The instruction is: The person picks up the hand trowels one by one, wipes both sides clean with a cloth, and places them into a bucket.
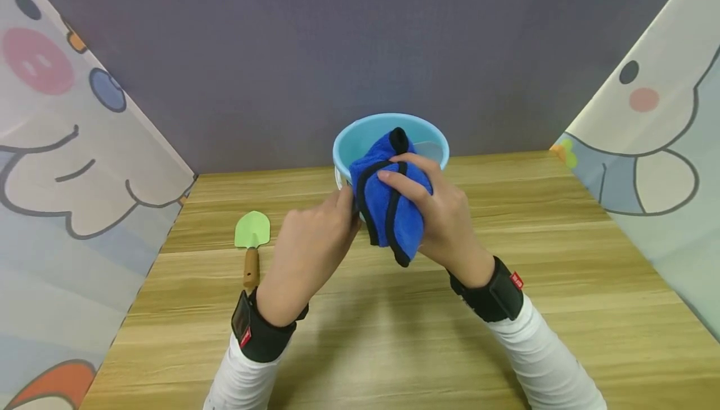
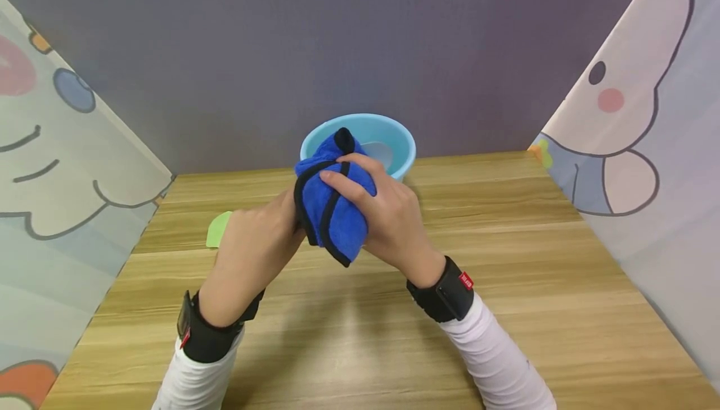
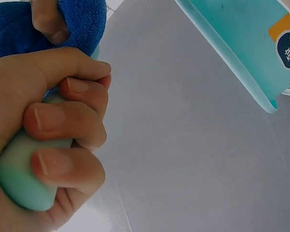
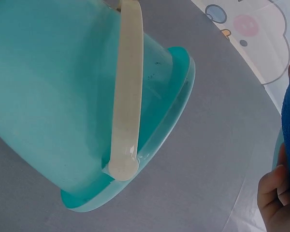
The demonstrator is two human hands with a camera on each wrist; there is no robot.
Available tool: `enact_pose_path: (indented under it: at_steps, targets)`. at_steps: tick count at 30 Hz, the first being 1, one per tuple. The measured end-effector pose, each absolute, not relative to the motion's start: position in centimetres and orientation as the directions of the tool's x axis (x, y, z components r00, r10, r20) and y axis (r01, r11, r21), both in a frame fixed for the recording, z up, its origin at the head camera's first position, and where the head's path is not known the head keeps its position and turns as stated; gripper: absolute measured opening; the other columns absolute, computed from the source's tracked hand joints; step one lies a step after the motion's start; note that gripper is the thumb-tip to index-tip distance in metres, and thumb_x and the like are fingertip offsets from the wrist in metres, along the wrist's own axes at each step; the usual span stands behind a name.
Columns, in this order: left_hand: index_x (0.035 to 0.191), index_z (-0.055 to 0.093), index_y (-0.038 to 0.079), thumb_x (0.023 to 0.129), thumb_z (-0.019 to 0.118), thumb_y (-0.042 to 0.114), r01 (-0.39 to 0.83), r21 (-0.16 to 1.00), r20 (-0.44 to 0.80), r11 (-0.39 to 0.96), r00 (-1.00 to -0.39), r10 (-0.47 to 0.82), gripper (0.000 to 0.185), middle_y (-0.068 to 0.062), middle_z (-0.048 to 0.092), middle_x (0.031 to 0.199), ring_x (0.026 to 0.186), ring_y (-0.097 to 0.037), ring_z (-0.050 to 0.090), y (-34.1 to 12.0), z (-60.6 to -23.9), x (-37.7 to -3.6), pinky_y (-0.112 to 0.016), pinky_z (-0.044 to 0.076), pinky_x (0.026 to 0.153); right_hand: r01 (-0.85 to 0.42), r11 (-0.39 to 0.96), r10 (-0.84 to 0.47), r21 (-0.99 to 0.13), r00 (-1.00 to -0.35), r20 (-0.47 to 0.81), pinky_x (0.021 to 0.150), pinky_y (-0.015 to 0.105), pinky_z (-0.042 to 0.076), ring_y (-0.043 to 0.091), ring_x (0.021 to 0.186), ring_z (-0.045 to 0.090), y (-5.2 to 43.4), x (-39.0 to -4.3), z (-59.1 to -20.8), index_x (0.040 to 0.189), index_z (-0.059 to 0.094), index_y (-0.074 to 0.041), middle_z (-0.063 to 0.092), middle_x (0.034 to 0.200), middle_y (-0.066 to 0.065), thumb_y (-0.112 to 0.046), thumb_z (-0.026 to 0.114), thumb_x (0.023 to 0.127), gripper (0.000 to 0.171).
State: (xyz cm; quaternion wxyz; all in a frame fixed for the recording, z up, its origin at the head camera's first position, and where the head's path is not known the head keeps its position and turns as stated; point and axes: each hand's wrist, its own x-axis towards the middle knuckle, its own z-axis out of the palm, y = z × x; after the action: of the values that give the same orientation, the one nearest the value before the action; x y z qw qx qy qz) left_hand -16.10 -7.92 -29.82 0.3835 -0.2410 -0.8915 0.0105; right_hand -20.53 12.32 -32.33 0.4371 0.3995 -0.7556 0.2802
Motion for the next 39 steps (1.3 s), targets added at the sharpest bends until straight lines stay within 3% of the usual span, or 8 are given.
enact_pose_path:
  at_steps: [14, 27, 39]
  targets:
    - [0.089, 0.055, 0.006, 0.093, 0.071, 0.022, 0.423, -0.208, 0.687, 0.882, -0.578, 0.440, 0.023, 0.002, 0.049, 0.062, 0.043, -0.010, 0.044, -7.60, -29.91, -16.30, -0.031, 0.035, 0.037, -0.836, 0.532, -0.294, -0.134, -0.332, 0.896, 0.087, 0.056, 0.058, 0.043, 0.111, 0.067, 12.61, -20.72, -32.62, 0.132, 0.052, -0.022, 0.058, 0.132, 0.021, -0.046, 0.067, 0.094, 0.048]
    - [0.094, 0.056, 0.006, 0.096, 0.070, 0.028, 0.437, -0.191, 0.671, 0.879, -0.595, 0.442, 0.026, 0.001, 0.051, 0.065, 0.045, -0.012, 0.050, -7.79, -30.10, -16.14, -0.031, 0.037, 0.037, -0.825, 0.553, -0.280, -0.117, -0.317, 0.906, 0.087, 0.055, 0.059, 0.043, 0.108, 0.067, 12.45, -20.61, -32.61, 0.131, 0.054, -0.017, 0.057, 0.131, 0.024, -0.046, 0.067, 0.095, 0.048]
    - [0.094, 0.056, 0.005, 0.097, 0.069, 0.031, 0.425, -0.218, 0.664, 0.879, -0.596, 0.453, 0.029, 0.002, 0.050, 0.064, 0.044, -0.012, 0.048, -8.07, -30.11, -16.18, -0.031, 0.036, 0.037, -0.804, 0.568, -0.260, -0.175, -0.377, 0.889, 0.089, 0.057, 0.058, 0.043, 0.110, 0.067, 12.39, -20.59, -32.75, 0.133, 0.052, -0.022, 0.055, 0.134, 0.022, -0.045, 0.063, 0.096, 0.045]
